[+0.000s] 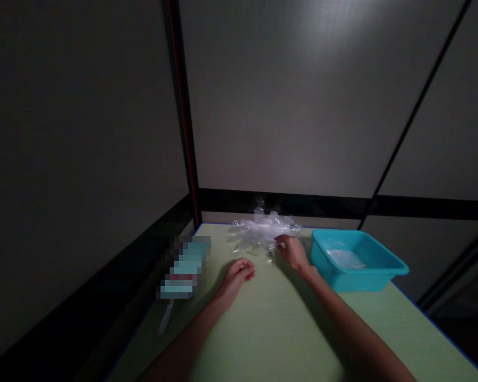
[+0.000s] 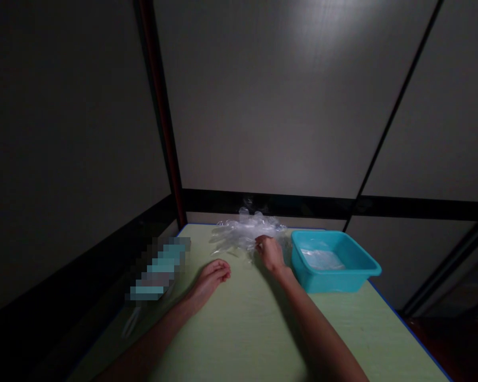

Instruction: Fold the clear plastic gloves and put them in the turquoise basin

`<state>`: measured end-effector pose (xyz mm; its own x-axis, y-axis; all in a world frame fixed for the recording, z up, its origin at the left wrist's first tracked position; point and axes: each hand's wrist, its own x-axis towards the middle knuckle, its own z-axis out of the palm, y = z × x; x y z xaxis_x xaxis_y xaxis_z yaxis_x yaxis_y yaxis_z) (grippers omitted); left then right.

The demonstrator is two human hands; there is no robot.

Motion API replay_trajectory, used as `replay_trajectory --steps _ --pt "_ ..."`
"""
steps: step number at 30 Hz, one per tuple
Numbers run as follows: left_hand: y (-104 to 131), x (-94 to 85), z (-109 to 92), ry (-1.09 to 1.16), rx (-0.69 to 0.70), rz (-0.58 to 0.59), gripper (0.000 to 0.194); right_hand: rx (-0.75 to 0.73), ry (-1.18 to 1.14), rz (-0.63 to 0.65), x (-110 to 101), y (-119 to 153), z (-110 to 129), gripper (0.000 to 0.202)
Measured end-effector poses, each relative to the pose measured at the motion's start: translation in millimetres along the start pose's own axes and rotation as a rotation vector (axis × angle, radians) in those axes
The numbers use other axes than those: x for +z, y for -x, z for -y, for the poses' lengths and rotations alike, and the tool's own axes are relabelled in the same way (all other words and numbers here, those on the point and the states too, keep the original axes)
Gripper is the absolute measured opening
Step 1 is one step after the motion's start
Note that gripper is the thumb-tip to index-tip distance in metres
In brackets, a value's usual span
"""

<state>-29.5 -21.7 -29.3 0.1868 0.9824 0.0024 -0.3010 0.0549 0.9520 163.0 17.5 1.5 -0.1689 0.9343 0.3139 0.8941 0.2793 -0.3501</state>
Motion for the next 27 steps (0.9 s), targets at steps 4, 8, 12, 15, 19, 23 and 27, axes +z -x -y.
replay_trajectory --steps 4,8,12,15,19,23,27 --pt "1.0 -0.1 -3.0 0.076 0.013 -0.077 0.020 -0.146 -0.029 -0.037 -6.2 24.2 13.3 0.019" --pt "-2.4 -1.1 -2.5 0.139 0.014 -0.145 0.024 -0.377 -0.085 0.050 -9.4 53.5 22.0 0.015" --pt "-5.8 -2.1 -3.6 0.163 -0.070 -0.130 0.023 -0.636 -0.156 0.134 -9.2 77.6 23.7 0.021" --pt "-4.0 -2.5 -4.5 0.144 -0.113 -0.095 0.024 -0.715 -0.225 0.166 -8.5 84.8 19.6 0.028" --pt "0.5 -3.2 -0.8 0.095 -0.097 -0.068 0.027 -0.531 -0.428 0.025 -5.6 81.4 6.6 0.030" --pt "2.7 -3.2 1.1 0.070 -0.087 -0.039 0.032 -0.141 -0.522 -0.099 3.2 74.8 -6.9 0.030" --pt "8.5 0.3 -7.0 0.119 -0.140 0.113 0.037 0.037 -0.656 -0.034 14.7 70.0 -11.9 0.029"
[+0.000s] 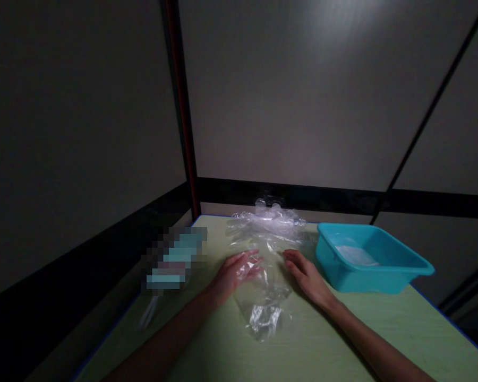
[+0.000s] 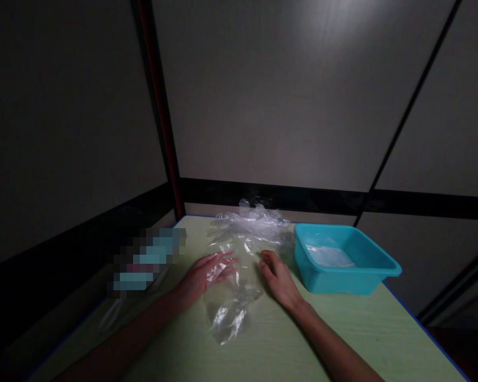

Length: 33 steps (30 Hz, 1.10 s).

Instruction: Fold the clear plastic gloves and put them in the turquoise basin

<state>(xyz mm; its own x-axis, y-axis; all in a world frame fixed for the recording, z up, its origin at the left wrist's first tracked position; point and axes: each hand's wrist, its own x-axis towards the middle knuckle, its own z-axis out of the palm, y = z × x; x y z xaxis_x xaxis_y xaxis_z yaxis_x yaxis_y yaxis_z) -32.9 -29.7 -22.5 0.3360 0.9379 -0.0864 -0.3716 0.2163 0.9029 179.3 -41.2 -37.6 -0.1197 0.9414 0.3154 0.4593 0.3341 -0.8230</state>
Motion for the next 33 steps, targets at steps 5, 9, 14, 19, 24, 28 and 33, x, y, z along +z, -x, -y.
replay_trajectory --steps 5,9,14,19,24,28,33 --pt "10.1 4.2 -9.3 0.073 -0.096 0.196 0.033 0.121 -0.442 0.128 2.6 -0.6 6.0 0.048" --pt "10.7 -0.1 -13.6 0.135 -0.083 0.213 0.032 0.148 -0.691 0.427 -6.6 3.7 18.8 0.048" --pt "7.0 -4.0 -18.9 0.293 -0.086 0.085 0.035 0.146 -0.786 0.631 -15.9 9.1 33.5 0.017" --pt "3.4 -6.3 -16.8 0.376 -0.117 0.079 0.036 0.297 -1.118 0.499 -16.0 9.1 39.2 0.020" --pt "0.8 -5.1 -9.7 0.210 -0.055 -0.095 0.034 0.363 -1.180 0.161 -21.4 2.0 34.6 0.018" --pt "-0.9 -7.0 -2.6 0.001 0.080 -0.242 0.037 0.373 -0.903 0.124 -22.0 1.2 31.5 0.042" --pt "1.8 -11.5 3.8 -0.669 0.457 -0.397 0.044 0.086 -0.070 0.052 -16.0 6.8 19.0 0.067"
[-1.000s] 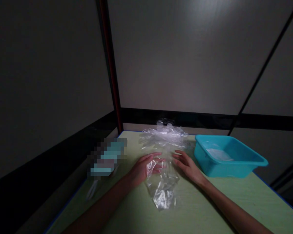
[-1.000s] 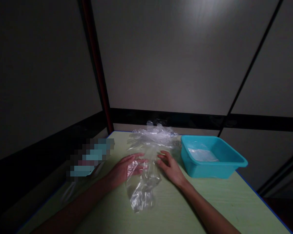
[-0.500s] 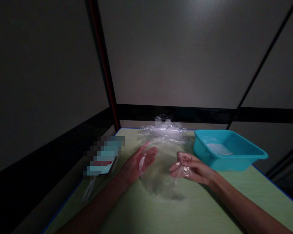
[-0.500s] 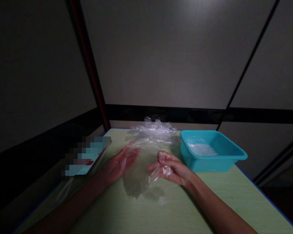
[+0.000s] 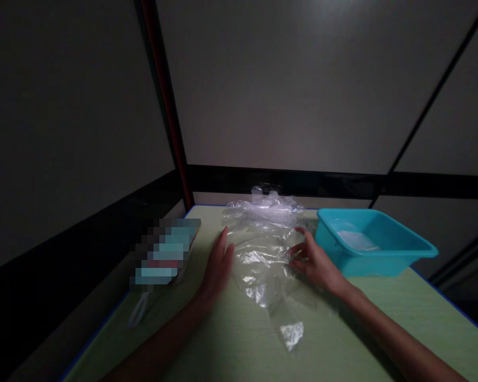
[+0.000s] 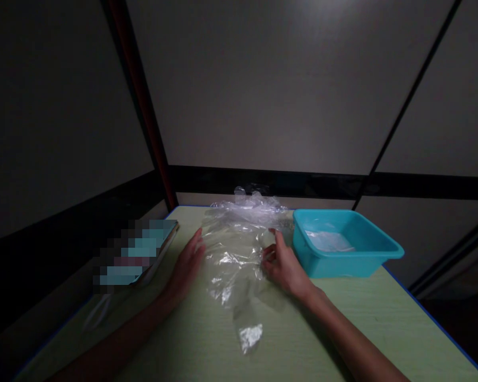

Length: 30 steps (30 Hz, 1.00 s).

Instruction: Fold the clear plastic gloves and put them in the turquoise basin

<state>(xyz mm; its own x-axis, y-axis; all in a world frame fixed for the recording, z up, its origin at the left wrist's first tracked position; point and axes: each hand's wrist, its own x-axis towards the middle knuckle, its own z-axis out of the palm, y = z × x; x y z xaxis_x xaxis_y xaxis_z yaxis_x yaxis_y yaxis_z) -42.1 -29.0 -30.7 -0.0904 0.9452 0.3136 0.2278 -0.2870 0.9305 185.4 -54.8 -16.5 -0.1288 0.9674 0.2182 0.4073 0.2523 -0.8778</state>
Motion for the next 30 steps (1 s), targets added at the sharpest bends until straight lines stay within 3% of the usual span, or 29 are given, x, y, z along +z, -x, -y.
replay_trajectory --steps 2,4,7,9,13,17,21,27,28,30 --pt "3.2 -1.7 -1.6 -0.228 0.257 -0.005 0.050 -0.121 0.219 -0.071 0.2 1.9 -2.3 0.065" --pt "6.9 -3.5 -5.5 -0.360 0.481 0.081 0.051 -0.274 0.430 -0.156 -0.9 3.3 0.5 0.059" --pt "12.3 -4.9 -11.6 -0.461 0.723 0.380 0.045 -0.459 0.600 -0.225 -2.6 5.7 12.2 0.048" --pt "15.2 -4.5 -14.0 -0.517 0.797 0.575 0.041 -0.483 0.587 -0.165 -1.8 8.6 21.4 0.035" --pt "18.2 -2.9 -14.9 -0.639 0.751 0.711 0.035 -0.372 0.549 0.094 5.5 15.9 32.3 0.016" --pt "18.3 -3.1 -14.1 -0.676 0.665 0.739 0.036 -0.258 0.553 0.248 13.9 18.6 28.8 0.032" --pt "18.3 -3.5 -12.5 -0.621 0.605 0.740 0.036 -0.113 0.362 0.416 16.4 20.0 27.0 0.015" --pt "20.0 -5.1 -14.2 -0.614 0.583 0.742 0.037 -0.070 0.027 0.962 4.2 28.0 52.4 0.008" --pt "20.5 -5.4 -15.0 -0.619 0.586 0.744 0.038 -0.072 -0.006 0.974 1.7 27.6 54.9 0.007" --pt "21.8 -5.7 -17.2 -0.619 0.589 0.748 0.039 -0.091 -0.036 0.832 -1.9 24.4 54.1 0.009"
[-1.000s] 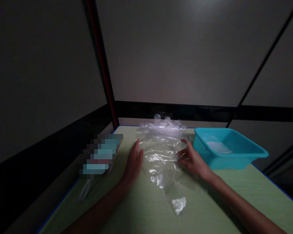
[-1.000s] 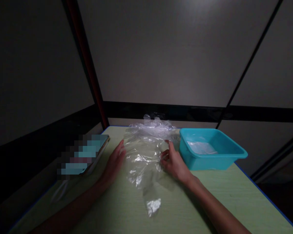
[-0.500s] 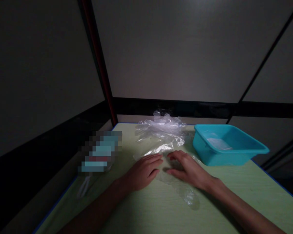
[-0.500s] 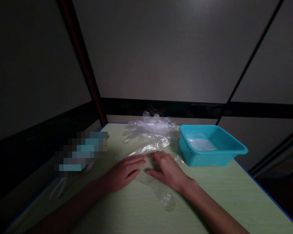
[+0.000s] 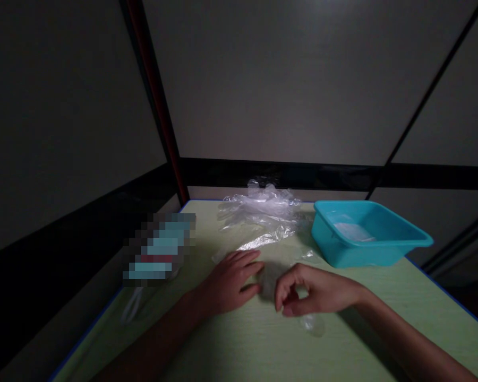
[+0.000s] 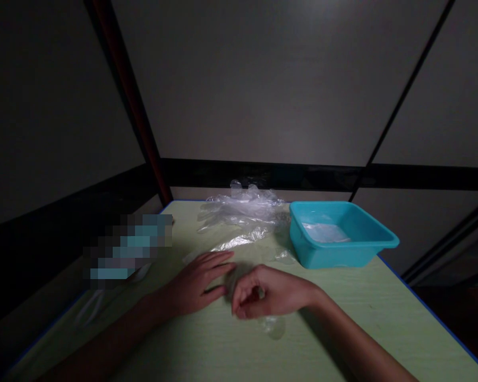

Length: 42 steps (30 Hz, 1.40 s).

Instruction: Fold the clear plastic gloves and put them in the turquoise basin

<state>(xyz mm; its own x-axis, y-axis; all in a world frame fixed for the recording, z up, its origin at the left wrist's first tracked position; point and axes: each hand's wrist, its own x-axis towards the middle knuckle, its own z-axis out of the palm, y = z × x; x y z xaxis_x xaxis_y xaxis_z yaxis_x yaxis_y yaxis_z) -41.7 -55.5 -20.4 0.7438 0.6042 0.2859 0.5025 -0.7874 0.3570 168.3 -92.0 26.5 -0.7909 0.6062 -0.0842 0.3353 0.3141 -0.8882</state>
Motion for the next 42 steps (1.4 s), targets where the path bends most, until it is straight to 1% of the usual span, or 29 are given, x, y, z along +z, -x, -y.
replay_trajectory --steps 2,4,6,8,10,12,19,21,23,26,27,28,30,32,33,34,35,36,37,39,40,41,42 --pt "0.0 -0.9 -3.5 0.021 0.015 0.013 0.042 -0.009 0.061 -0.233 -5.1 -1.9 -7.9 0.010" --pt "-0.3 -1.7 -8.1 0.055 0.052 0.049 0.044 0.007 0.203 -0.405 -9.1 -4.8 -19.2 0.013" --pt "-0.3 -2.6 -13.1 0.087 0.096 0.098 0.044 0.024 0.375 -0.498 -11.1 -7.1 -30.0 0.020" --pt "0.1 -3.7 -18.0 0.105 0.127 0.142 0.043 0.023 0.488 -0.532 -11.5 -8.4 -37.6 0.029" --pt "1.0 -4.8 -22.6 0.126 0.150 0.176 0.043 0.008 0.533 -0.533 -11.0 -8.7 -41.5 0.036" --pt "2.2 -5.9 -27.5 0.169 0.177 0.203 0.042 -0.006 0.554 -0.528 -10.6 -8.5 -42.3 0.039" --pt "8.0 -9.0 -53.0 0.392 0.256 0.250 0.042 -0.038 0.608 -0.493 -10.1 -8.4 -38.0 0.039" --pt "8.8 -10.7 -61.0 0.482 0.264 0.264 0.041 -0.042 0.623 -0.492 -9.1 -9.2 -38.0 0.036" --pt "8.7 -13.3 -68.7 0.588 0.274 0.306 0.039 -0.046 0.637 -0.490 -8.5 -9.7 -38.4 0.034" --pt "7.6 -18.0 -77.0 0.730 0.312 0.380 0.032 -0.071 0.634 -0.430 -9.5 -9.1 -37.5 0.039" --pt "7.1 -19.5 -78.0 0.771 0.310 0.366 0.030 -0.088 0.623 -0.393 -10.3 -8.5 -36.4 0.043" --pt "6.4 -20.8 -77.4 0.807 0.286 0.322 0.028 -0.111 0.608 -0.349 -11.2 -7.8 -34.9 0.047" --pt "3.5 -21.9 -71.1 0.838 0.166 0.160 0.024 -0.170 0.568 -0.245 -12.6 -6.4 -31.1 0.050" --pt "-1.3 -19.7 -58.5 0.772 -0.016 -0.032 0.021 -0.226 0.525 -0.159 -12.6 -5.9 -27.4 0.045" --pt "-3.8 -16.9 -50.8 0.701 -0.107 -0.110 0.021 -0.244 0.506 -0.144 -12.0 -6.1 -25.9 0.042" --pt "-6.0 -12.9 -43.0 0.620 -0.175 -0.178 0.020 -0.253 0.490 -0.156 -10.9 -6.5 -24.7 0.040" --pt "-7.5 -8.1 -35.7 0.529 -0.217 -0.211 0.019 -0.251 0.476 -0.193 -9.6 -7.3 -23.9 0.038" --pt "-8.0 -2.6 -29.5 0.436 -0.246 -0.222 0.017 -0.244 0.464 -0.249 -8.1 -8.3 -23.4 0.035" --pt "-7.6 3.2 -24.9 0.347 -0.286 -0.222 0.022 -0.233 0.453 -0.313 -6.6 -9.3 -23.2 0.031" --pt "-4.7 13.7 -20.3 0.204 -0.296 -0.152 0.037 -0.210 0.448 -0.392 -4.3 -11.3 -23.0 0.030" --pt "-2.9 17.7 -19.8 0.147 -0.286 -0.120 0.044 -0.203 0.460 -0.390 -3.6 -12.0 -22.7 0.033" --pt "-1.3 20.7 -20.1 0.101 -0.269 -0.089 0.050 -0.201 0.480 -0.359 -3.2 -12.3 -21.9 0.040" --pt "-0.1 22.6 -20.5 0.064 -0.252 -0.068 0.054 -0.205 0.504 -0.307 -3.1 -12.2 -20.5 0.052"
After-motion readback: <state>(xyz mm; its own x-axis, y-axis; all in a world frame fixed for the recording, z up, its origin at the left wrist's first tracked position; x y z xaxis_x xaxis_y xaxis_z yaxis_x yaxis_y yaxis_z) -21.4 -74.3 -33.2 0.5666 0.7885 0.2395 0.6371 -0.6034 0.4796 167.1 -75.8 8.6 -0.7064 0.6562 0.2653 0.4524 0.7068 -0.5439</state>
